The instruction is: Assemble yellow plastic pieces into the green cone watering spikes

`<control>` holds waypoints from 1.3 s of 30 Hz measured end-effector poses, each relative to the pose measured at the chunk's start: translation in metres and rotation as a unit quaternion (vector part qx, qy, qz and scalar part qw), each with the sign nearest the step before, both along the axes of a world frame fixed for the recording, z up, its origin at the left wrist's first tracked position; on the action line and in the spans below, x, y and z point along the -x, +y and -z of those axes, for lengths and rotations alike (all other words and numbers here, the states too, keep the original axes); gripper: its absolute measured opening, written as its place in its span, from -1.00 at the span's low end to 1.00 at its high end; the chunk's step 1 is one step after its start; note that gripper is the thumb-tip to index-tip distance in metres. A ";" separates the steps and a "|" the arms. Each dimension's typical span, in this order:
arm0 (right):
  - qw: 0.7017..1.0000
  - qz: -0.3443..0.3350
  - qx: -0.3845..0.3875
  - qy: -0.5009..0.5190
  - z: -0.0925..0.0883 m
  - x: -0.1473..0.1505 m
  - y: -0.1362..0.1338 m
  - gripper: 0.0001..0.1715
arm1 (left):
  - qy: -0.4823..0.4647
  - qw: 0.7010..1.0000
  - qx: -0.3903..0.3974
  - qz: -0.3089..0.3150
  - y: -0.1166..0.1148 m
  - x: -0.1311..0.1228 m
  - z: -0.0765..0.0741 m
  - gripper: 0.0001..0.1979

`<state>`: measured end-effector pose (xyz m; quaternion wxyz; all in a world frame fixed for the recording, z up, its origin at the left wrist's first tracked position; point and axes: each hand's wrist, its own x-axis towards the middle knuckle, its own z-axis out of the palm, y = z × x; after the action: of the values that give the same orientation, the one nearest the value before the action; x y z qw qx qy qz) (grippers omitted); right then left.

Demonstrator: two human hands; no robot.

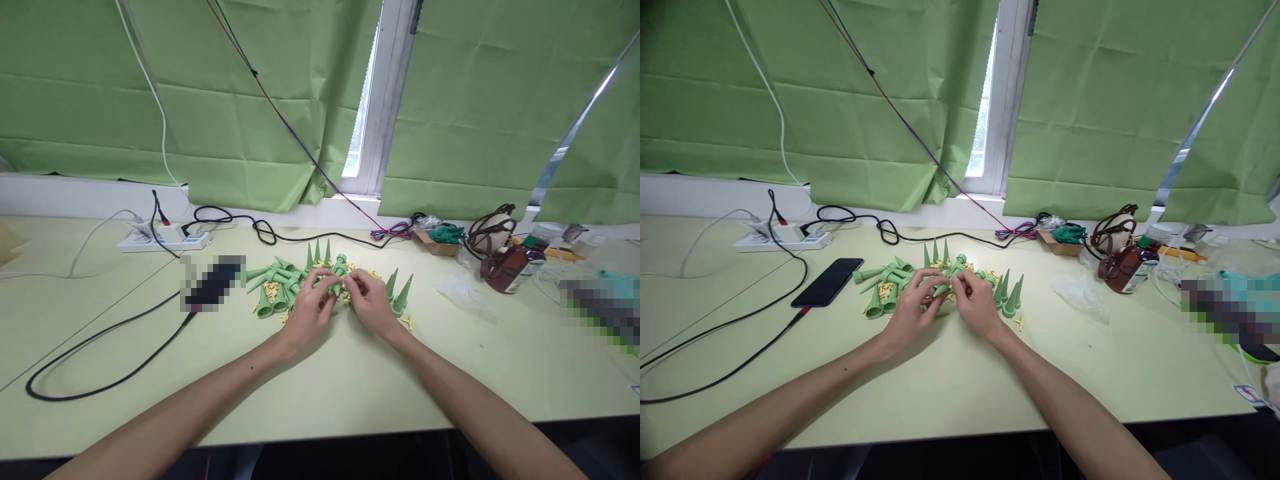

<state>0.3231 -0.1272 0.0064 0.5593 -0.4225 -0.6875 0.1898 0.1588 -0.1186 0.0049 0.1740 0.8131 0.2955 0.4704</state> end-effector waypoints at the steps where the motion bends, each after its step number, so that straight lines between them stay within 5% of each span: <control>1: 1.000 0.000 0.000 0.006 0.000 0.000 0.000 -0.72 | -0.007 1.000 0.010 -0.004 -0.001 -0.001 -0.001 -0.74; 9: 0.998 0.027 0.006 0.050 0.001 -0.003 0.000 -0.72 | -0.095 0.981 0.171 -0.001 -0.003 -0.003 -0.010 -0.77; 13: 0.999 0.002 0.012 0.053 0.000 -0.002 -0.002 -0.71 | -0.054 0.966 0.247 0.043 -0.001 -0.002 -0.013 -0.52; 17: 0.998 -0.025 0.011 0.049 -0.001 -0.001 -0.004 -0.71 | -0.072 0.945 0.309 0.079 -0.002 -0.002 -0.015 -0.52; 24: 0.999 -0.016 0.021 0.044 -0.001 -0.002 -0.002 -0.69 | -0.052 0.960 0.265 0.066 -0.004 -0.002 -0.016 -0.62; 30: 0.999 -0.005 0.016 0.030 -0.001 -0.003 -0.001 -0.70 | -0.028 0.988 0.153 0.006 -0.001 -0.002 -0.009 -0.67; 35: 1.000 0.006 0.006 0.008 -0.003 -0.002 -0.002 -0.70 | -0.008 0.997 0.077 -0.001 0.000 -0.001 -0.008 -0.91; 39: 1.000 0.008 0.003 0.006 -0.003 -0.001 -0.004 -0.70 | -0.016 0.998 0.068 -0.005 0.000 -0.001 -0.006 -0.85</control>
<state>0.3237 -0.1309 0.0092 0.5638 -0.4282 -0.6801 0.1904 0.1601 -0.1187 0.0113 0.2311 0.7903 0.3283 0.4629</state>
